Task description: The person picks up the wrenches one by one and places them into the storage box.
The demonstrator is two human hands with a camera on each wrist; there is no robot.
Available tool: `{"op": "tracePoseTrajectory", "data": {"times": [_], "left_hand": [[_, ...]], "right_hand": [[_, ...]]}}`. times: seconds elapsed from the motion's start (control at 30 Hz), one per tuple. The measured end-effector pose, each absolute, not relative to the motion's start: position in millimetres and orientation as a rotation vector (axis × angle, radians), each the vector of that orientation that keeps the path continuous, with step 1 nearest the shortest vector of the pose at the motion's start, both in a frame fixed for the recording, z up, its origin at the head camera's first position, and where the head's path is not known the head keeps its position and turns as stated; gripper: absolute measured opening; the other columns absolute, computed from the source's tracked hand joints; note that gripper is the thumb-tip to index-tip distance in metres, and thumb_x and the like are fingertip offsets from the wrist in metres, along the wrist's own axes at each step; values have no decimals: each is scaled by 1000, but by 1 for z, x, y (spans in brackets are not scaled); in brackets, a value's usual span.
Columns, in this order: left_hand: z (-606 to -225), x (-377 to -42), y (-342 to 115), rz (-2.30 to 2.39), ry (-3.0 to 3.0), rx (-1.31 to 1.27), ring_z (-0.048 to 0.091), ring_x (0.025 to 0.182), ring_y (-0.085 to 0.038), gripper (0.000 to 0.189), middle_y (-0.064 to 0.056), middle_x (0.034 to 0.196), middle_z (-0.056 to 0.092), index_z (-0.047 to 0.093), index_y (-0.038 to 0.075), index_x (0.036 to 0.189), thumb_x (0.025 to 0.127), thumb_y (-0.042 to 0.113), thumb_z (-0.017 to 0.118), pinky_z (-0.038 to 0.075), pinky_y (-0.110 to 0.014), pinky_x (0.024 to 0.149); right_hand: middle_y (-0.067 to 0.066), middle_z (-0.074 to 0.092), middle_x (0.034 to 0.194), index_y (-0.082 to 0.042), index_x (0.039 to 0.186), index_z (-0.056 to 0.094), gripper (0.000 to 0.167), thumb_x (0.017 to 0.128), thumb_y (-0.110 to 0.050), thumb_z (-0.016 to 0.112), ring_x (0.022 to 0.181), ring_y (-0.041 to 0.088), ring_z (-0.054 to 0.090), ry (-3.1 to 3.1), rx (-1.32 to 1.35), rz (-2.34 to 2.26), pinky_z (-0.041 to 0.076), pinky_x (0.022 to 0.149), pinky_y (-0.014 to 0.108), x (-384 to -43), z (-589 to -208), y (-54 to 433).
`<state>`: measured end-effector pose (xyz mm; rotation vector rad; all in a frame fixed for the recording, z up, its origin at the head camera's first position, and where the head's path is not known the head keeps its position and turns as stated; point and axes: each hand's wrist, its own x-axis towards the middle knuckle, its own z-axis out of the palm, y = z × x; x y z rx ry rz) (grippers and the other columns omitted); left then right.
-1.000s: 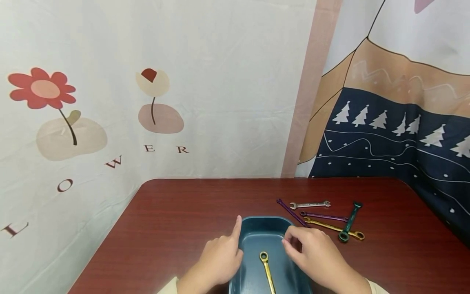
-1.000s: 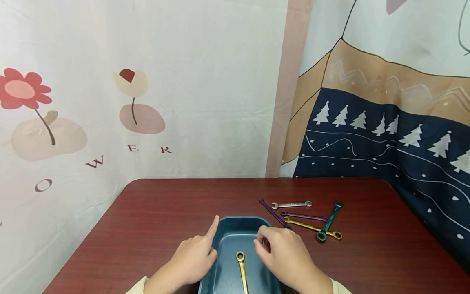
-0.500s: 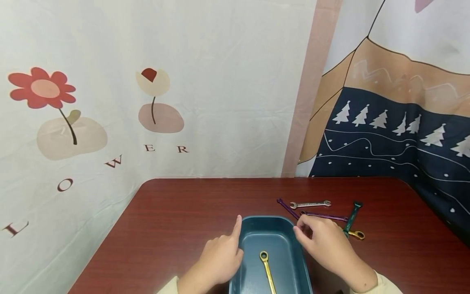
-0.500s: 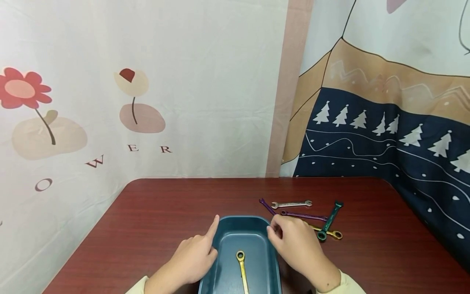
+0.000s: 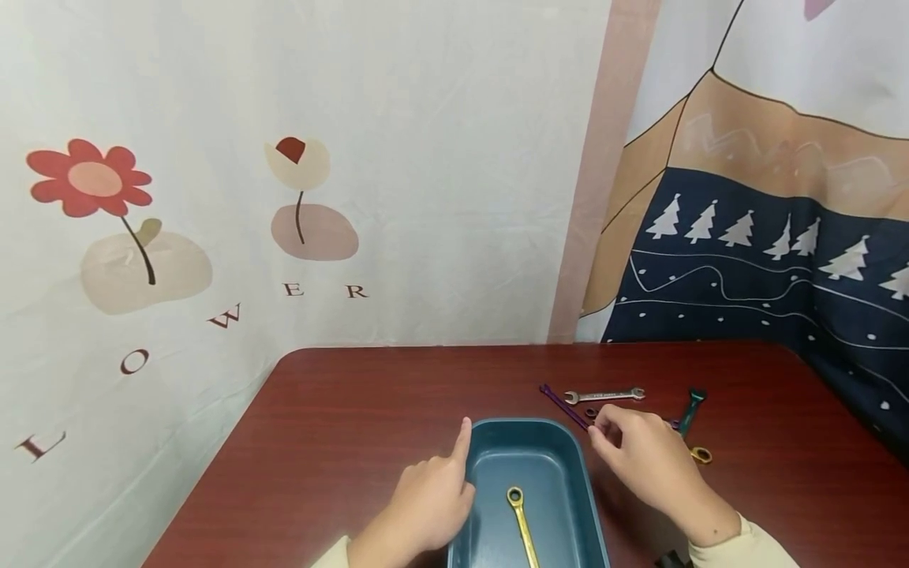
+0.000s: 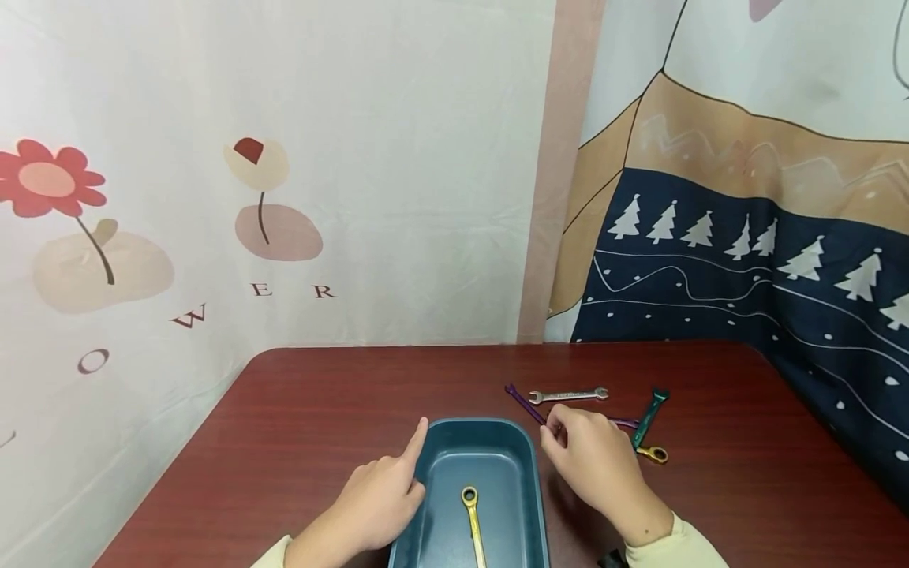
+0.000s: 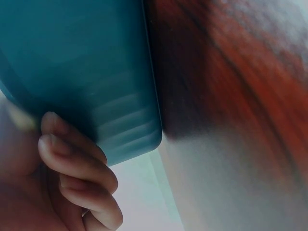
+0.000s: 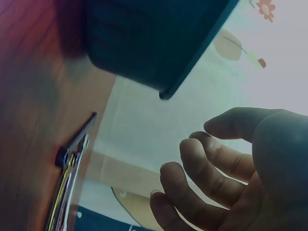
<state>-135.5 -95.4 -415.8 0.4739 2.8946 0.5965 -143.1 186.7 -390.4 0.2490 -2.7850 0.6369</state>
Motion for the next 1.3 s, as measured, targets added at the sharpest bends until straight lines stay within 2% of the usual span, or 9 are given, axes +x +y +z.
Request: {"op": "tracePoseTrajectory", "data": {"times": [0.6, 0.93, 1.1, 1.3], "left_hand": [[-416, -138, -87, 619, 2868, 505, 29, 37, -11, 81, 5, 45, 41, 14, 14, 162, 93, 21, 55, 20, -26, 39], [-415, -137, -95, 600, 2872, 458, 28, 38, -12, 80, 5, 45, 41, 14, 13, 162, 93, 21, 55, 20, -27, 39], [-414, -137, -94, 603, 2877, 474, 29, 38, -11, 80, 5, 46, 41, 15, 11, 162, 93, 21, 55, 21, -27, 40], [-412, -135, -95, 615, 2862, 462, 27, 39, -11, 80, 5, 46, 41, 14, 12, 162, 93, 20, 55, 20, -27, 40]], "right_hand": [[-2, 58, 63, -8, 89, 67, 13, 93, -20, 66, 55, 15, 47, -2843, 55, 629, 37, 43, 32, -158, -391, 246], [-1, 54, 62, -6, 92, 67, 17, 94, -22, 64, 55, 16, 45, -2913, 21, 646, 37, 44, 31, -169, -396, 269], [0, 50, 60, -8, 88, 65, 19, 96, -24, 62, 56, 17, 46, -2987, -35, 665, 36, 45, 32, -170, -399, 283], [1, 47, 60, -12, 75, 57, 27, 97, -28, 60, 57, 18, 46, -3084, -77, 685, 34, 47, 31, -174, -409, 295]]}}
